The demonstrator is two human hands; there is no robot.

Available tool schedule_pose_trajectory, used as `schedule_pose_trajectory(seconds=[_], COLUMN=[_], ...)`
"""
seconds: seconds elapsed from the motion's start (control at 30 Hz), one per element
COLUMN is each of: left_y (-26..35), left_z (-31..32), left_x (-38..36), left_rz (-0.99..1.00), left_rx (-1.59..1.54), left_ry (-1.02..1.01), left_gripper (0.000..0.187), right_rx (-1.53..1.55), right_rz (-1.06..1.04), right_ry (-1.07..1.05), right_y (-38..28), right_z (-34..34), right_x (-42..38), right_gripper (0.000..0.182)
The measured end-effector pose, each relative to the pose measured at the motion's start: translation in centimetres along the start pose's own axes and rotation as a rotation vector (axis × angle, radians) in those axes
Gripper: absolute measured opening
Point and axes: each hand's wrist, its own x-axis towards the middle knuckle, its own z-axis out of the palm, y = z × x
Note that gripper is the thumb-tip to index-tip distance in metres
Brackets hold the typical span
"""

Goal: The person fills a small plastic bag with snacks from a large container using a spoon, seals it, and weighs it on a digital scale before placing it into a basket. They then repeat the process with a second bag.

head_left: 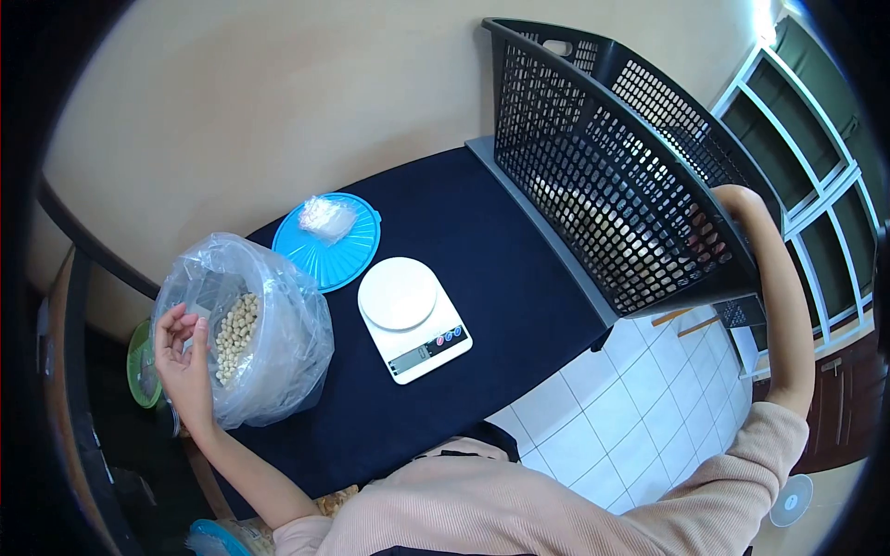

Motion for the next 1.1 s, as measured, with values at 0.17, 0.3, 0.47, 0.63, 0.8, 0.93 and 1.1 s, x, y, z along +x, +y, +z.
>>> schedule_pose_trajectory(seconds=[0.17,0.3,0.47,0.63,0.8,0.93,1.1], left_y=[0.6,0.5,0.6,1.0,1.1,1.4,1.3], left_z=[0.1,0.1,0.2,0.0,0.2,0.1,0.2], left_x=[-0.3,-0.4,-0.4,-0.5,-0.5,-0.5,-0.5], left_rz=[0.008,0.049,0.046,0.004,-0.010,-0.033,-0.036], left_rx=[-0.075,-0.136,-0.145,-0.170,-0.164,-0.156,-0.143], left_ry=[0.015,0.033,0.072,0.080,0.103,0.089,0.096], left_gripper=[0.027,0.026,0.025,0.023,0.024,0.024,0.023], right_rx=[-0.701,-0.292,-0.047,-0.041,0.062,0.009,-0.015], right_rz=[-0.646,-0.795,-1.459,-1.709,-1.554,-1.535,-1.529], right_ry=[0.462,0.849,0.721,0.277,0.080,0.162,0.197], right_y=[-1.0,-6.3,-16.6,-27.1,-32.6,-34.0,-34.8], right_z=[-1.7,2.2,13.2,26.4,34.0,36.2,37.8], right_x=[-1.7,-8.3,-6.6,1.8,8.0,8.9,9.6], right_gripper=[0.018,0.022,0.020,0.024,0.019,0.021,0.026])
